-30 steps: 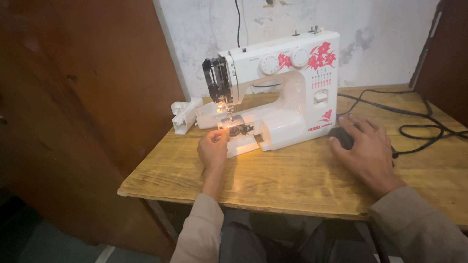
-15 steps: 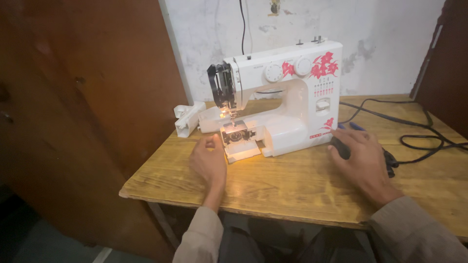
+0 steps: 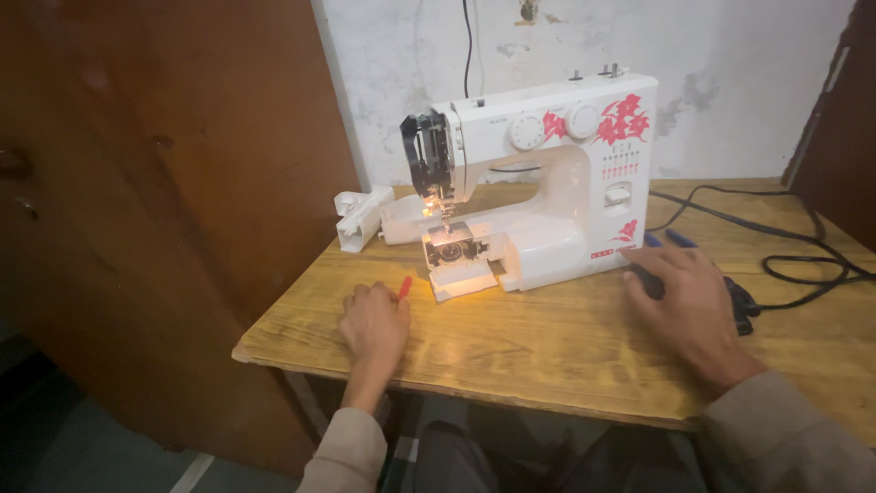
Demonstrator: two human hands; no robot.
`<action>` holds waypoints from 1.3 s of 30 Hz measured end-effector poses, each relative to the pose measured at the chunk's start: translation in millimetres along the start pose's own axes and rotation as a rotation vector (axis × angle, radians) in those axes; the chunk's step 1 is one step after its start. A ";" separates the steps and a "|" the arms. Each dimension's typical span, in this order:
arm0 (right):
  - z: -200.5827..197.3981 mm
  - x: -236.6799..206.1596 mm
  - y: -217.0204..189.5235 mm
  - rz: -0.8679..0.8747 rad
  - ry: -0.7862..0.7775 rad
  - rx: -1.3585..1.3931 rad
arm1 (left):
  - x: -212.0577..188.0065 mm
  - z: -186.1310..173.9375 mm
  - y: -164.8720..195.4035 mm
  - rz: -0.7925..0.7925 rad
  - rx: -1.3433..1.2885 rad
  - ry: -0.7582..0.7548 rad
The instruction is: The person services a sewing machine on a wooden table. They turn the handwheel, open the bobbin area, remove the needle plate cover, and use a screwdriver to unscrew and adjust components under the needle plate, working on the machine's lower mechanism.
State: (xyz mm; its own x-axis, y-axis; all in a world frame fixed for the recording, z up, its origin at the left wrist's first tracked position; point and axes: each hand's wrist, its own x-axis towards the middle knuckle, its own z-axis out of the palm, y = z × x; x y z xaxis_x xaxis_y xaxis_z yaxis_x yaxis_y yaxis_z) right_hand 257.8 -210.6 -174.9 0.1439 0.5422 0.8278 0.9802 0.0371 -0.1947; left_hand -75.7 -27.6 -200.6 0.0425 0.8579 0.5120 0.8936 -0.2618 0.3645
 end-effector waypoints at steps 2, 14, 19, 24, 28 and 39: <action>0.2 -1.0 0.5 0.026 -0.019 -0.011 | 0.5 2.5 -1.2 -0.009 -0.004 -0.012; -8.1 3.3 -12.5 0.005 -0.096 0.041 | -22.5 -30.3 25.8 0.267 -0.194 0.226; -0.6 4.7 -44.1 -0.203 -0.218 0.252 | -30.7 -46.0 52.7 0.541 -0.546 -0.078; 19.4 5.3 -85.0 -0.119 -0.559 0.323 | -29.9 -44.1 74.0 0.523 -0.589 -0.187; 35.4 5.4 -105.1 -0.176 -0.373 0.526 | -22.4 -39.6 70.8 0.561 -0.610 -0.170; 80.1 7.0 -101.6 0.347 -0.571 0.621 | 23.7 20.1 51.0 0.117 -0.660 0.414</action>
State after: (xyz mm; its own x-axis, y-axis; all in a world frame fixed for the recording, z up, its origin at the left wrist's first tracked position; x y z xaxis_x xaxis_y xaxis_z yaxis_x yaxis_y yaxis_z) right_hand 148.4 -143.3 -191.5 0.1656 0.9342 0.3161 0.6207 0.1504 -0.7695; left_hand -20.0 -11.7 -185.5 -0.1656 0.6080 0.7765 0.4381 -0.6600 0.6103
